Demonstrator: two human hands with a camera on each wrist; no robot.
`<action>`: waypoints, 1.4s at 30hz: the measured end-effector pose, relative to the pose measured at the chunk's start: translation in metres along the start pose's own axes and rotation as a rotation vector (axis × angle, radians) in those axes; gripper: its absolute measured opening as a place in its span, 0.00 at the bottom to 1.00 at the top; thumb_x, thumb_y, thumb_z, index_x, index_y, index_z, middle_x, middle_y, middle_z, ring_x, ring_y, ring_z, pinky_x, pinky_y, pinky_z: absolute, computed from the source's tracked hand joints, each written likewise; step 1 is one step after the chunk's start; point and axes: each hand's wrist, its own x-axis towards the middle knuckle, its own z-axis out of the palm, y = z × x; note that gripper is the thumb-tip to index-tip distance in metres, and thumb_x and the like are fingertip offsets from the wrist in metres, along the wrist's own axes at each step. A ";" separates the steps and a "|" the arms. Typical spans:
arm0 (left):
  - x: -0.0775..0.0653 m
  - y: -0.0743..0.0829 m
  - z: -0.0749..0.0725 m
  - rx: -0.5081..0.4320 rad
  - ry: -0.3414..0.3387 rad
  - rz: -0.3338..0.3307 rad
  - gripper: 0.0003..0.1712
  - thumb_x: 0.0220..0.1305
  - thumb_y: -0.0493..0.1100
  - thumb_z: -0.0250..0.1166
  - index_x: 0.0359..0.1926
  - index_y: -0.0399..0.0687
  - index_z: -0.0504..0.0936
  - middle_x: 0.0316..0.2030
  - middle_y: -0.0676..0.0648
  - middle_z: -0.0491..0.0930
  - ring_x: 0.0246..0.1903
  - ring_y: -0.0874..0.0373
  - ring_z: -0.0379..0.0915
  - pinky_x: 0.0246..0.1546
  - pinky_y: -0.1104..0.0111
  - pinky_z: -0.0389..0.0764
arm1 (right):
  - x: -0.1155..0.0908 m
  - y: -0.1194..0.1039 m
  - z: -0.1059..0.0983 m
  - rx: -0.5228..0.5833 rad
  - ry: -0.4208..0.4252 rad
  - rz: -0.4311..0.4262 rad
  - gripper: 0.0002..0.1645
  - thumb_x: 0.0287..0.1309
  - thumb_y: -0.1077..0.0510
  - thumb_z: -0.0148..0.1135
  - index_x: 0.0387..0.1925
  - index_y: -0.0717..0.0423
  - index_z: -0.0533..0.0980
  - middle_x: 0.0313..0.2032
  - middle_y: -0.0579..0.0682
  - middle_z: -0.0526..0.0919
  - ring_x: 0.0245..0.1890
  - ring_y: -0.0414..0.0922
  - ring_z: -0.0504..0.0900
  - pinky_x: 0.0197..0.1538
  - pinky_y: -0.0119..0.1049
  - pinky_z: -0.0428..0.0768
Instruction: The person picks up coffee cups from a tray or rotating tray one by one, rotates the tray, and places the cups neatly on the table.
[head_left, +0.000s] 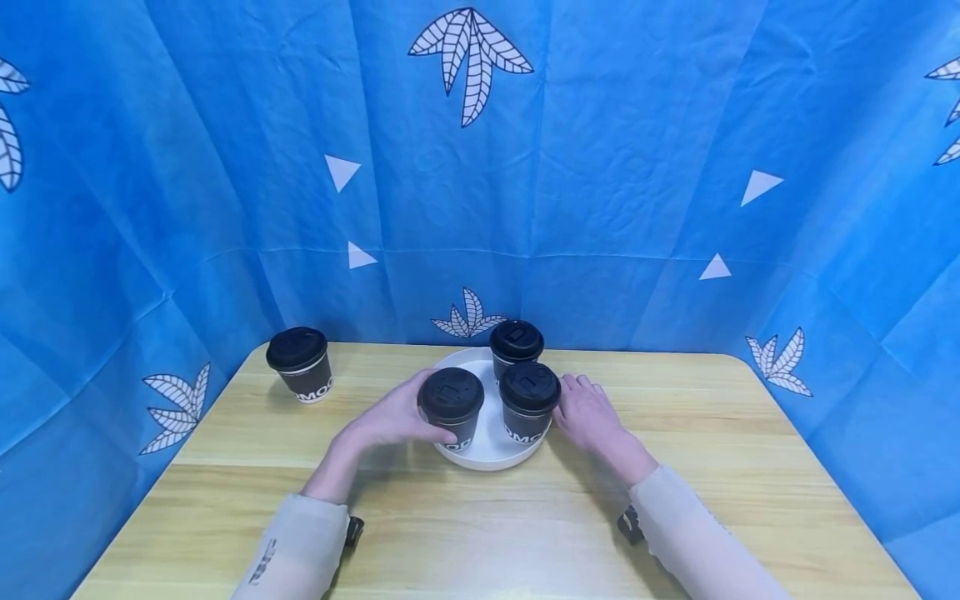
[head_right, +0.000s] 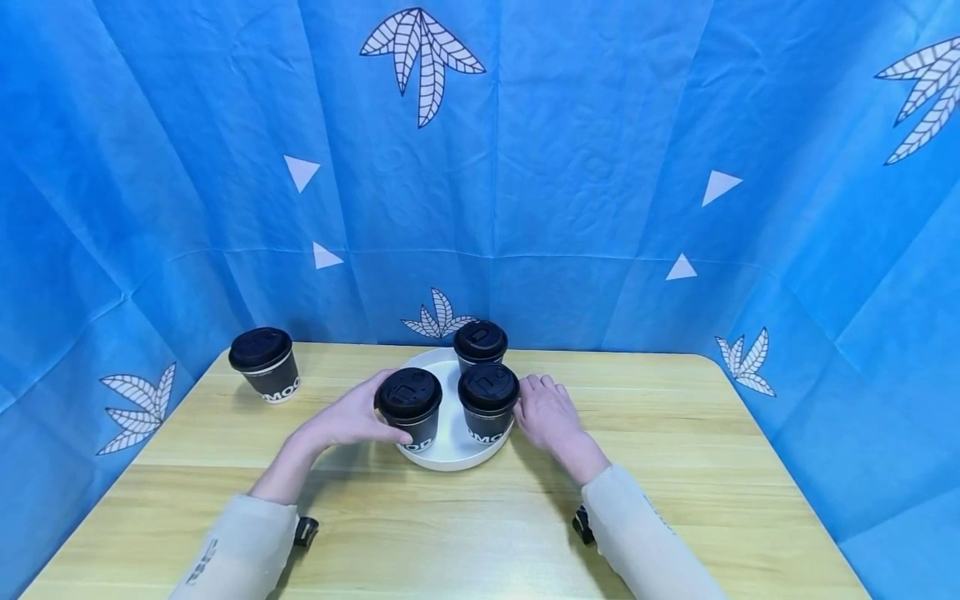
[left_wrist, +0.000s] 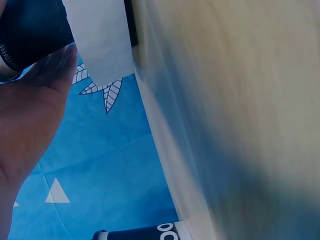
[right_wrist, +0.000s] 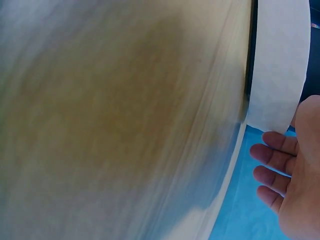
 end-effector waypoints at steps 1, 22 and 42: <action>0.000 -0.001 0.000 0.000 -0.002 0.004 0.62 0.42 0.45 0.88 0.75 0.43 0.63 0.68 0.43 0.74 0.69 0.45 0.68 0.74 0.45 0.62 | 0.000 0.000 0.000 0.001 0.001 0.000 0.22 0.77 0.51 0.49 0.59 0.60 0.76 0.49 0.56 0.80 0.51 0.56 0.75 0.52 0.52 0.76; 0.002 -0.001 0.004 0.023 0.036 0.006 0.53 0.43 0.46 0.87 0.70 0.44 0.70 0.62 0.46 0.79 0.64 0.48 0.73 0.71 0.46 0.67 | -0.001 -0.001 -0.001 0.017 -0.002 0.012 0.23 0.78 0.50 0.46 0.61 0.60 0.76 0.50 0.56 0.81 0.52 0.56 0.75 0.51 0.52 0.76; 0.001 0.008 0.000 0.037 0.089 0.002 0.55 0.42 0.45 0.87 0.71 0.47 0.70 0.64 0.45 0.78 0.67 0.45 0.71 0.71 0.42 0.66 | -0.002 -0.001 -0.002 0.024 0.022 0.004 0.21 0.77 0.51 0.48 0.59 0.59 0.76 0.48 0.55 0.81 0.49 0.56 0.75 0.49 0.51 0.75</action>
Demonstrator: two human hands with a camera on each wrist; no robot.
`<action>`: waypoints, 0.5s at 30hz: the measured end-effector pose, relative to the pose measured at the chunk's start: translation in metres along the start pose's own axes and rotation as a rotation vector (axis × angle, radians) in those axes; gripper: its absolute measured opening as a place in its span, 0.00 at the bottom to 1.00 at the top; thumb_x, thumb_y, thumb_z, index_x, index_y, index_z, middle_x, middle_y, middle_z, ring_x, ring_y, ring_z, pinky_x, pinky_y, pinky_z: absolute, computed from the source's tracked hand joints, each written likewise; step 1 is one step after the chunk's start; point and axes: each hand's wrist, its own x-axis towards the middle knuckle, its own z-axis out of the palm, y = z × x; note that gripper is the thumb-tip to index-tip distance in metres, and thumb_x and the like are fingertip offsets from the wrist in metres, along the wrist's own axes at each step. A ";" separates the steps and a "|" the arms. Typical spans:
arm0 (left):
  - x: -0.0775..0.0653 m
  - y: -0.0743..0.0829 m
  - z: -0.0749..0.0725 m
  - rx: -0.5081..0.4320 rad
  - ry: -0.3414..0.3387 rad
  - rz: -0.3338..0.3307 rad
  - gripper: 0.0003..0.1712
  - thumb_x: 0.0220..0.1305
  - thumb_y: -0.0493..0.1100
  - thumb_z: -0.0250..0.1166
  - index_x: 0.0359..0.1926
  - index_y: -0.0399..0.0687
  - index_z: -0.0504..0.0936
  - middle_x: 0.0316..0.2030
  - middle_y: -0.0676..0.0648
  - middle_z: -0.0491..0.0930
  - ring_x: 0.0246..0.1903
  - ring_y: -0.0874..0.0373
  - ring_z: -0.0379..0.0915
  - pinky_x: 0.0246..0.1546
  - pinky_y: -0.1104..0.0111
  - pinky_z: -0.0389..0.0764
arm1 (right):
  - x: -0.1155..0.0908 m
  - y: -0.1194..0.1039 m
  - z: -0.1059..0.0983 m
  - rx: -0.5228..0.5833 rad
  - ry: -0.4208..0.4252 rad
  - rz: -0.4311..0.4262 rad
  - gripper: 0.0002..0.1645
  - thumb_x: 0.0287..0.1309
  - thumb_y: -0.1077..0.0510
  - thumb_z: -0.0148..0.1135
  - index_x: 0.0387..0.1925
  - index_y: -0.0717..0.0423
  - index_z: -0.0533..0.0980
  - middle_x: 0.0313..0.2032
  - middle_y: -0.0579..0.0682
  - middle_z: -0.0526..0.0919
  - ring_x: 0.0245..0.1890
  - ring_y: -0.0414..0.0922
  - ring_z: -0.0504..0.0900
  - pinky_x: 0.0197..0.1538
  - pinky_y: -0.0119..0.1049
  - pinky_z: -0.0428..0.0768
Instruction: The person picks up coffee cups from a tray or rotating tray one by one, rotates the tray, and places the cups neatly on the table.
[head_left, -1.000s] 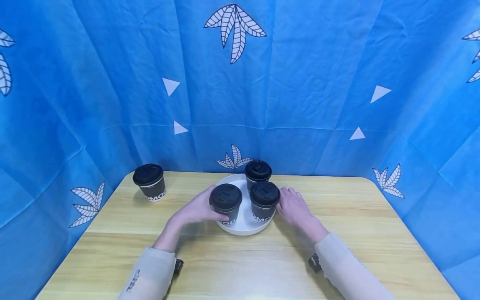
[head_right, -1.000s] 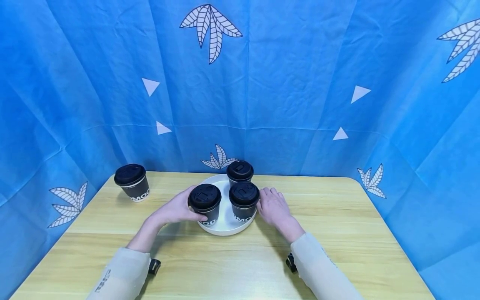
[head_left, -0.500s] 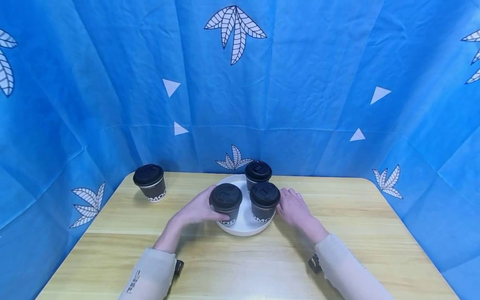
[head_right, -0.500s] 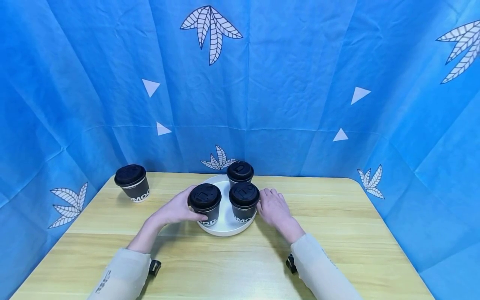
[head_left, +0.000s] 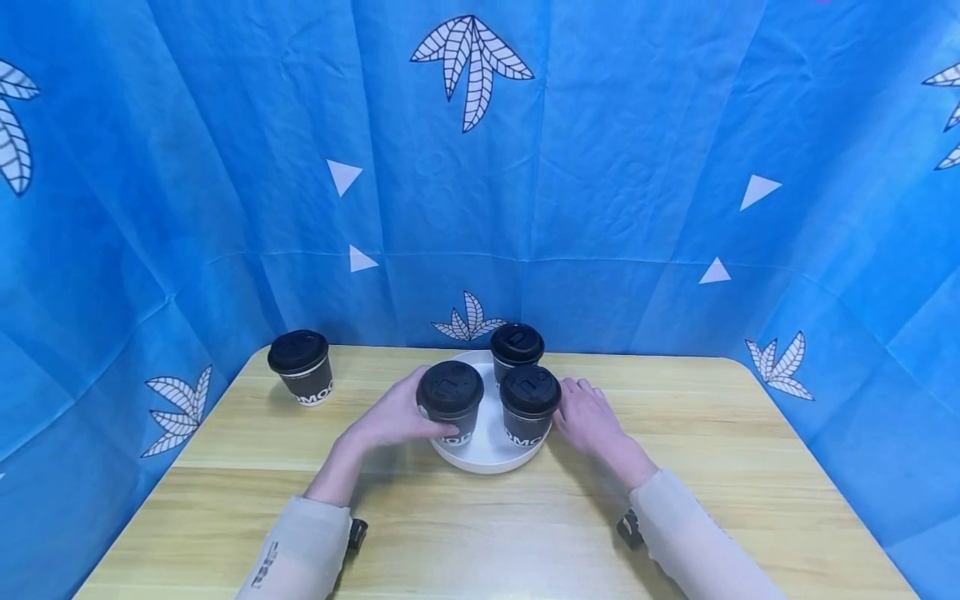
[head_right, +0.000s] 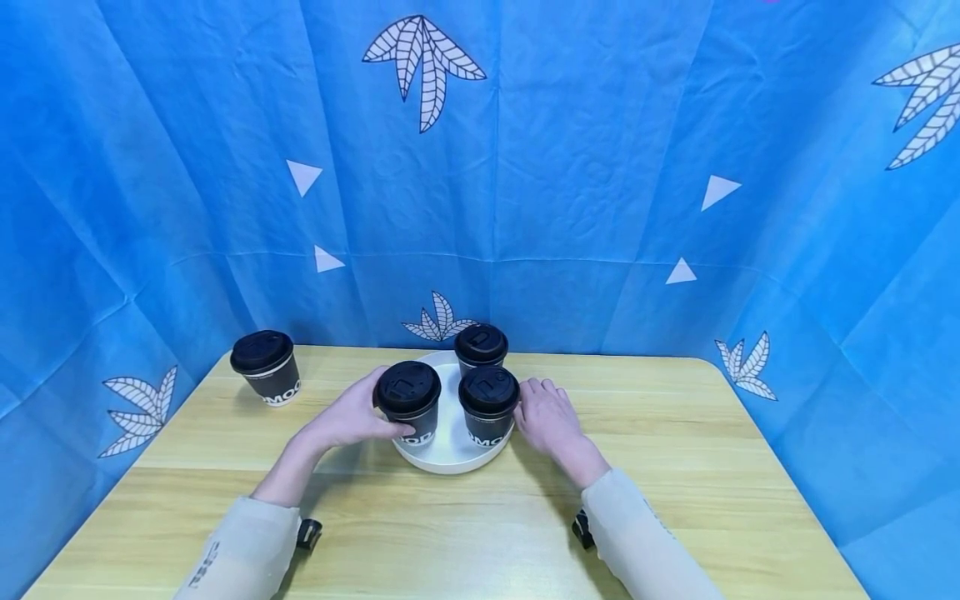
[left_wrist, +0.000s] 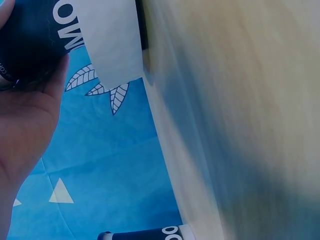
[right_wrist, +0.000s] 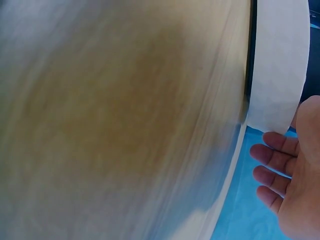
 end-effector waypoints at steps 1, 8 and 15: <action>0.000 0.000 0.000 -0.001 0.004 -0.004 0.55 0.42 0.45 0.87 0.71 0.48 0.70 0.65 0.46 0.78 0.67 0.46 0.71 0.71 0.42 0.66 | 0.000 0.000 0.000 0.000 0.001 -0.001 0.21 0.76 0.51 0.48 0.59 0.60 0.76 0.48 0.56 0.81 0.49 0.56 0.75 0.49 0.51 0.75; -0.002 0.004 -0.003 -0.010 0.045 -0.001 0.54 0.43 0.44 0.87 0.71 0.53 0.70 0.65 0.49 0.78 0.68 0.47 0.69 0.72 0.41 0.64 | 0.000 -0.001 0.001 0.002 -0.011 0.011 0.22 0.76 0.51 0.50 0.60 0.60 0.76 0.49 0.56 0.81 0.51 0.57 0.75 0.53 0.53 0.76; -0.006 0.008 -0.004 -0.007 0.138 -0.009 0.54 0.44 0.45 0.86 0.72 0.51 0.68 0.66 0.47 0.76 0.69 0.45 0.68 0.72 0.39 0.63 | 0.001 -0.001 0.002 -0.002 -0.020 0.016 0.22 0.77 0.51 0.50 0.61 0.60 0.76 0.50 0.57 0.81 0.53 0.57 0.75 0.54 0.53 0.75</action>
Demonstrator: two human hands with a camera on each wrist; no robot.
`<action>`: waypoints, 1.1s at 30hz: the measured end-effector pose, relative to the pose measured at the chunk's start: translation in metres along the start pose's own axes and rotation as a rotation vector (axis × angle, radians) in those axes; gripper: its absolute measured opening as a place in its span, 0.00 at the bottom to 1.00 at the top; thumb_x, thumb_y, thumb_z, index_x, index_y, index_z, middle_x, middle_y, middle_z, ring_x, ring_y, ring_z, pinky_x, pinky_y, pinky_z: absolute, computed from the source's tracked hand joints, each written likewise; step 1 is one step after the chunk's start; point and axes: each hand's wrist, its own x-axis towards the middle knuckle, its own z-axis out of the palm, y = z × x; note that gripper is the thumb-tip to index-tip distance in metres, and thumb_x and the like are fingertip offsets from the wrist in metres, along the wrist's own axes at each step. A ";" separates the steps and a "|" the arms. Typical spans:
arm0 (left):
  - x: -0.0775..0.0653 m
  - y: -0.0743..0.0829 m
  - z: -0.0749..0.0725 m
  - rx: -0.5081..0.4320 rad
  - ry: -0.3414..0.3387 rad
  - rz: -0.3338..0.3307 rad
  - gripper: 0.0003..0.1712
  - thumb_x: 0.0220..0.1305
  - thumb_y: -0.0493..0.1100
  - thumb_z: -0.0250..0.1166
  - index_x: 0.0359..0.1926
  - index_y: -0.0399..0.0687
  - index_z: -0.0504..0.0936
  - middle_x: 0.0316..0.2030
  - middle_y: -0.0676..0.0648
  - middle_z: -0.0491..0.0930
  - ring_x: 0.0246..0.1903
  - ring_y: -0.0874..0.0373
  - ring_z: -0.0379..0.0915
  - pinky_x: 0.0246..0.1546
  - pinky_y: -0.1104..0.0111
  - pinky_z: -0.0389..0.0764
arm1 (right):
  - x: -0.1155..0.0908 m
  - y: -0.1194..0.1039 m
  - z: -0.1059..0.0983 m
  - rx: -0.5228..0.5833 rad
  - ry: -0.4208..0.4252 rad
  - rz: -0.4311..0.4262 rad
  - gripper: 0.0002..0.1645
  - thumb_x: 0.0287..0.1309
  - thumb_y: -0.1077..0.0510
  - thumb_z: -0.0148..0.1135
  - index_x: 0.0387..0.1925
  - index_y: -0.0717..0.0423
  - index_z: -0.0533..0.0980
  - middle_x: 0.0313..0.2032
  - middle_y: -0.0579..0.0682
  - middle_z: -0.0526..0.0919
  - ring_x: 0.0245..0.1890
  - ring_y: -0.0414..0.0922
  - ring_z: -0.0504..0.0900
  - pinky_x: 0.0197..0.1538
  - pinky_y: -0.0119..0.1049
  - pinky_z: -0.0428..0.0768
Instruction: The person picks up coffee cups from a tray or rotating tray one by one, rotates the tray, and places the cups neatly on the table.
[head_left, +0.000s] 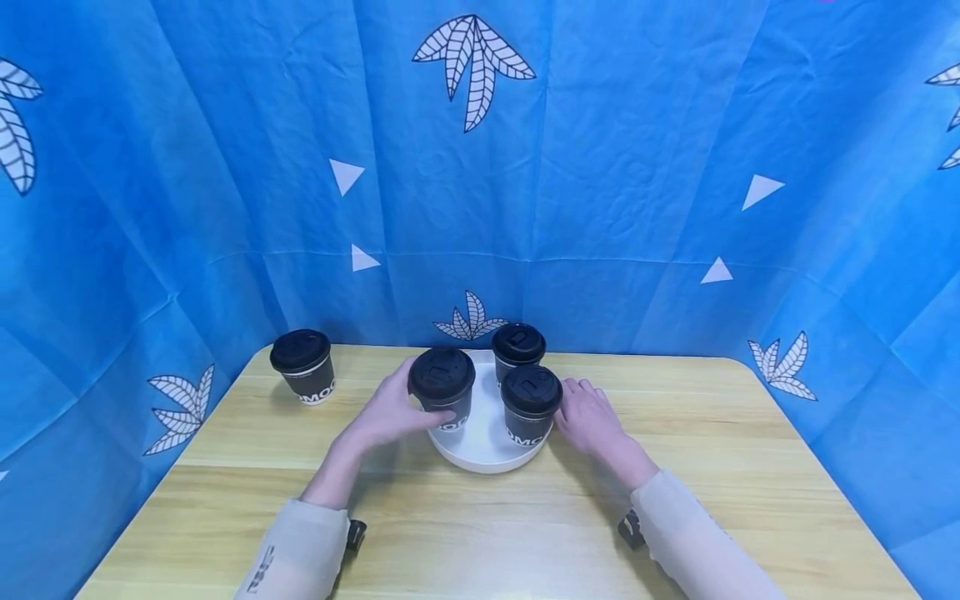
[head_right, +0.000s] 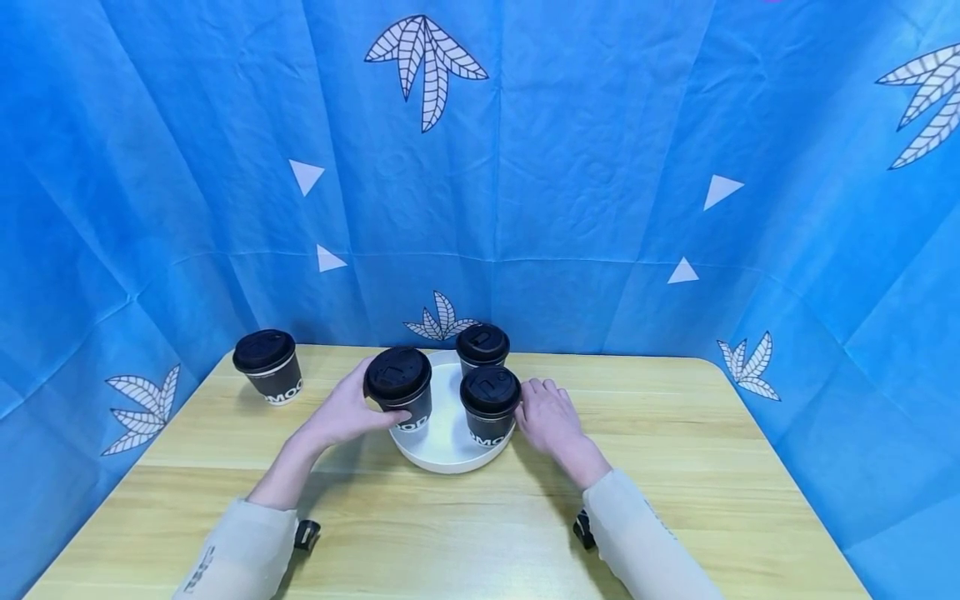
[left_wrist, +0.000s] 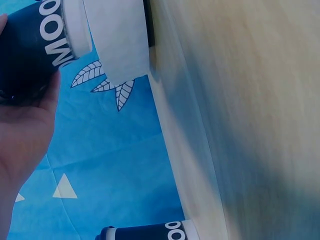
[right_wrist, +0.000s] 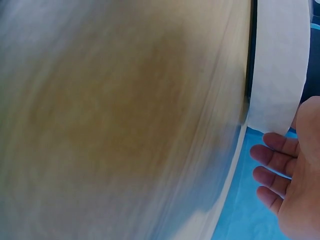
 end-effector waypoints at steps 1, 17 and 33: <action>-0.001 0.001 0.000 -0.001 0.015 -0.007 0.55 0.44 0.45 0.86 0.72 0.51 0.68 0.67 0.46 0.76 0.69 0.44 0.68 0.72 0.40 0.63 | 0.000 0.000 0.000 0.001 0.000 0.000 0.22 0.77 0.51 0.49 0.61 0.60 0.76 0.50 0.57 0.81 0.53 0.57 0.75 0.55 0.53 0.75; 0.001 -0.005 -0.003 0.028 0.253 0.044 0.56 0.46 0.42 0.85 0.73 0.47 0.65 0.68 0.43 0.73 0.70 0.44 0.66 0.72 0.41 0.64 | 0.000 0.001 0.001 0.003 0.006 0.004 0.23 0.78 0.51 0.48 0.62 0.61 0.75 0.52 0.58 0.82 0.54 0.58 0.75 0.55 0.54 0.75; 0.009 -0.016 -0.009 0.076 0.502 0.014 0.55 0.46 0.44 0.84 0.72 0.41 0.65 0.67 0.39 0.73 0.68 0.43 0.67 0.72 0.45 0.65 | -0.001 0.000 0.001 0.001 0.009 0.010 0.22 0.77 0.50 0.50 0.60 0.61 0.76 0.50 0.57 0.82 0.53 0.57 0.75 0.52 0.52 0.75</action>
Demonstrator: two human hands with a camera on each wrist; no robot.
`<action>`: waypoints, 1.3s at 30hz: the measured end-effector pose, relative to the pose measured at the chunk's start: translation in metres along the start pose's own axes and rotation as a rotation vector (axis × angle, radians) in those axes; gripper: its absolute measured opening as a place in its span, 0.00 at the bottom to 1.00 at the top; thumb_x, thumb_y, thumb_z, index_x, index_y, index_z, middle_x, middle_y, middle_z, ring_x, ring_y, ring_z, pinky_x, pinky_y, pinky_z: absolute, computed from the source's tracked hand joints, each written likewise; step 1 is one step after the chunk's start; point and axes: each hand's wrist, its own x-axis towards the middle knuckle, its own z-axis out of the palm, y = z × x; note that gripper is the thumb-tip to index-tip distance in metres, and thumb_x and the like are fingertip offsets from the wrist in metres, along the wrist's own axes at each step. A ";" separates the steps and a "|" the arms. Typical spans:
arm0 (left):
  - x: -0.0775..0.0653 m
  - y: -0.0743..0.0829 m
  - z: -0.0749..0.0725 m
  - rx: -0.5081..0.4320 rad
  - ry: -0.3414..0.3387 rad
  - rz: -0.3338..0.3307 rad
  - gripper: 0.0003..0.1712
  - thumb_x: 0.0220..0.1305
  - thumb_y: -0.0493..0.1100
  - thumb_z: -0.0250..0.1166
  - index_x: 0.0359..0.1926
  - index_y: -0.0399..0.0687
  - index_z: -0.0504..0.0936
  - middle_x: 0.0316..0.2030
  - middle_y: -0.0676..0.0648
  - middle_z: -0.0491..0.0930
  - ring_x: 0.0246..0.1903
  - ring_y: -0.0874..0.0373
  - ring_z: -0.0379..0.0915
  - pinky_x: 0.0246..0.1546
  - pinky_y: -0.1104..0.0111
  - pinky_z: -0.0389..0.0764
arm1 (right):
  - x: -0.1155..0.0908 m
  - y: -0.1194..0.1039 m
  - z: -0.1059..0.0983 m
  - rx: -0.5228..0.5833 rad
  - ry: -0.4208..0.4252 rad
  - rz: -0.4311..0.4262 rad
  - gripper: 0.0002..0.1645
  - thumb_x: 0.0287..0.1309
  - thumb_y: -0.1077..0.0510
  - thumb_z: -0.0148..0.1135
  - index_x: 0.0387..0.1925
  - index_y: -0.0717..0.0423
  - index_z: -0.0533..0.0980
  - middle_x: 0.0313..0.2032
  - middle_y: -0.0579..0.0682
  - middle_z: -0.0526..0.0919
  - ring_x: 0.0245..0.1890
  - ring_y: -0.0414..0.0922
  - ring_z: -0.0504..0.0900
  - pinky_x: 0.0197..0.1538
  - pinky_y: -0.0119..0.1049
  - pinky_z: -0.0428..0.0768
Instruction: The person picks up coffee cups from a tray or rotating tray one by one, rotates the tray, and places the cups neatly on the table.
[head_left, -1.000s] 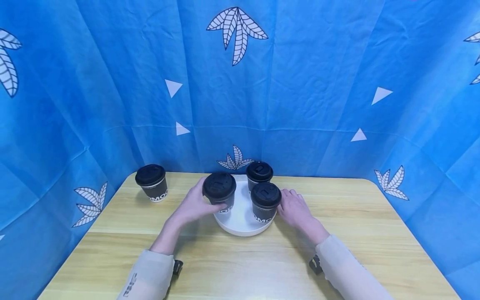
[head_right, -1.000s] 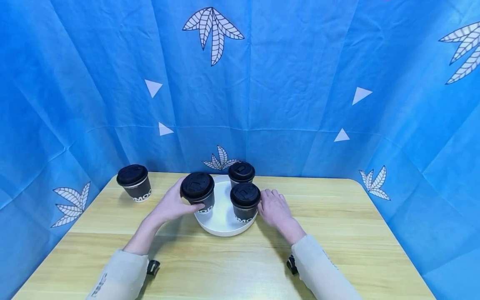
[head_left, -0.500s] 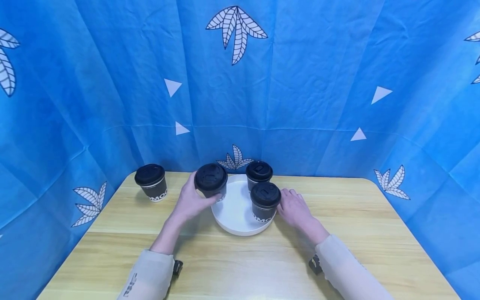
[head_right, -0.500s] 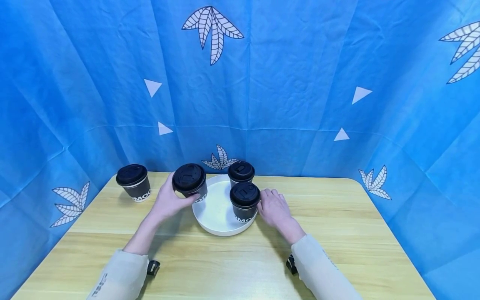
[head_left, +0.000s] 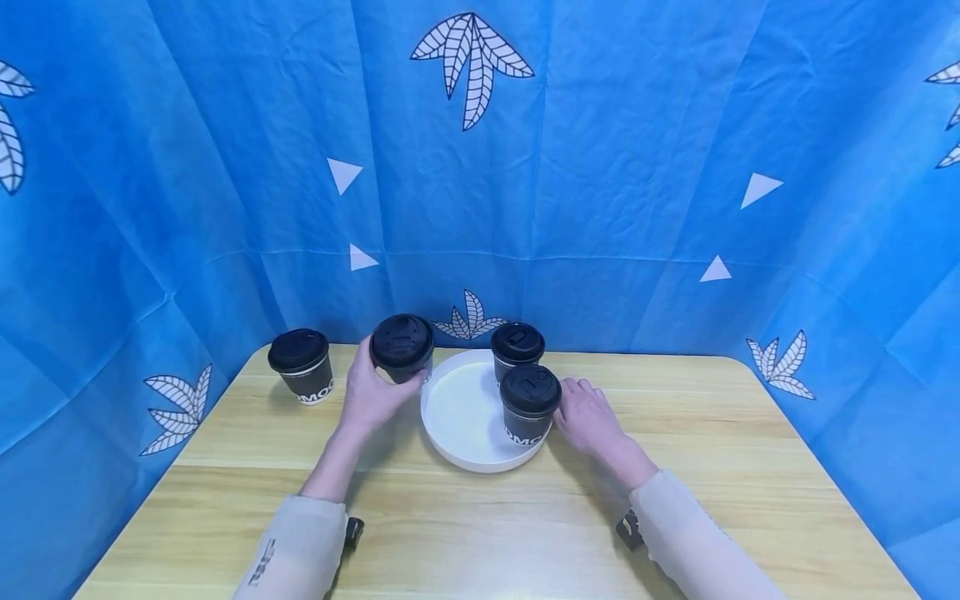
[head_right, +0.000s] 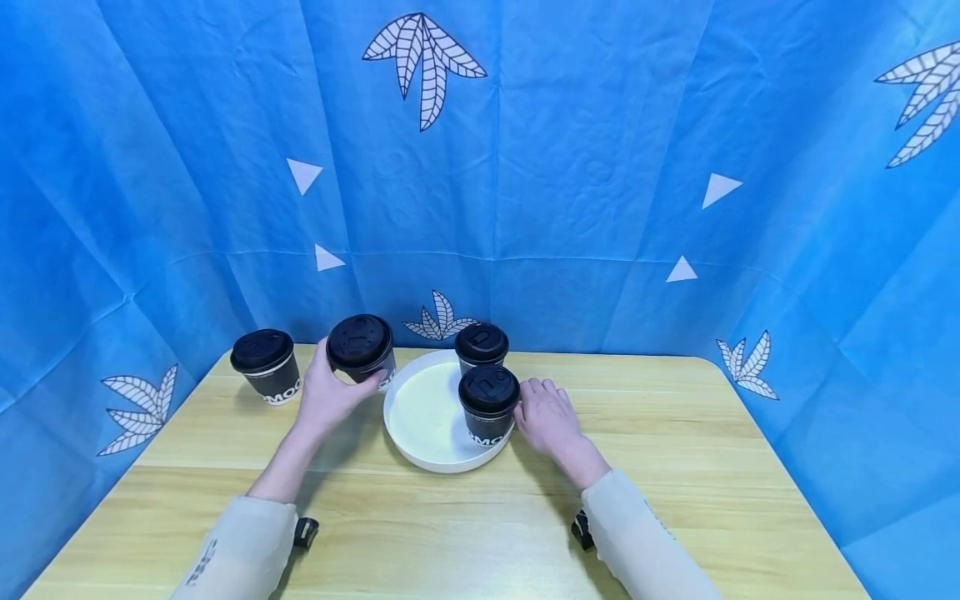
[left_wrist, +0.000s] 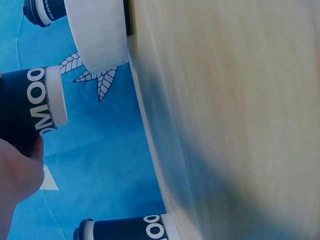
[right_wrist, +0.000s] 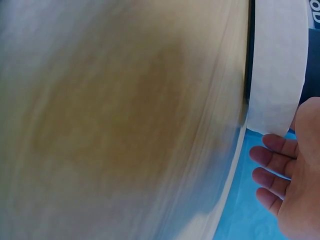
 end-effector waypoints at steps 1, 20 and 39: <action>0.001 -0.001 0.000 -0.002 0.020 0.003 0.54 0.46 0.44 0.84 0.71 0.40 0.66 0.66 0.39 0.73 0.68 0.43 0.68 0.72 0.46 0.66 | 0.000 0.000 0.000 0.001 -0.001 0.001 0.22 0.77 0.50 0.50 0.60 0.60 0.76 0.50 0.57 0.82 0.53 0.57 0.75 0.53 0.52 0.75; 0.011 -0.019 -0.003 -0.012 0.164 -0.132 0.53 0.51 0.48 0.82 0.73 0.39 0.65 0.65 0.36 0.72 0.65 0.40 0.69 0.69 0.46 0.67 | 0.000 -0.002 -0.003 -0.014 -0.025 0.004 0.23 0.77 0.51 0.48 0.62 0.61 0.75 0.52 0.58 0.82 0.54 0.58 0.76 0.54 0.53 0.76; 0.015 -0.029 -0.010 0.060 0.174 -0.248 0.49 0.56 0.46 0.79 0.72 0.35 0.64 0.65 0.33 0.73 0.67 0.38 0.68 0.72 0.49 0.65 | 0.001 0.000 -0.001 -0.017 -0.012 -0.004 0.23 0.78 0.51 0.48 0.61 0.61 0.75 0.50 0.57 0.82 0.54 0.58 0.76 0.54 0.53 0.76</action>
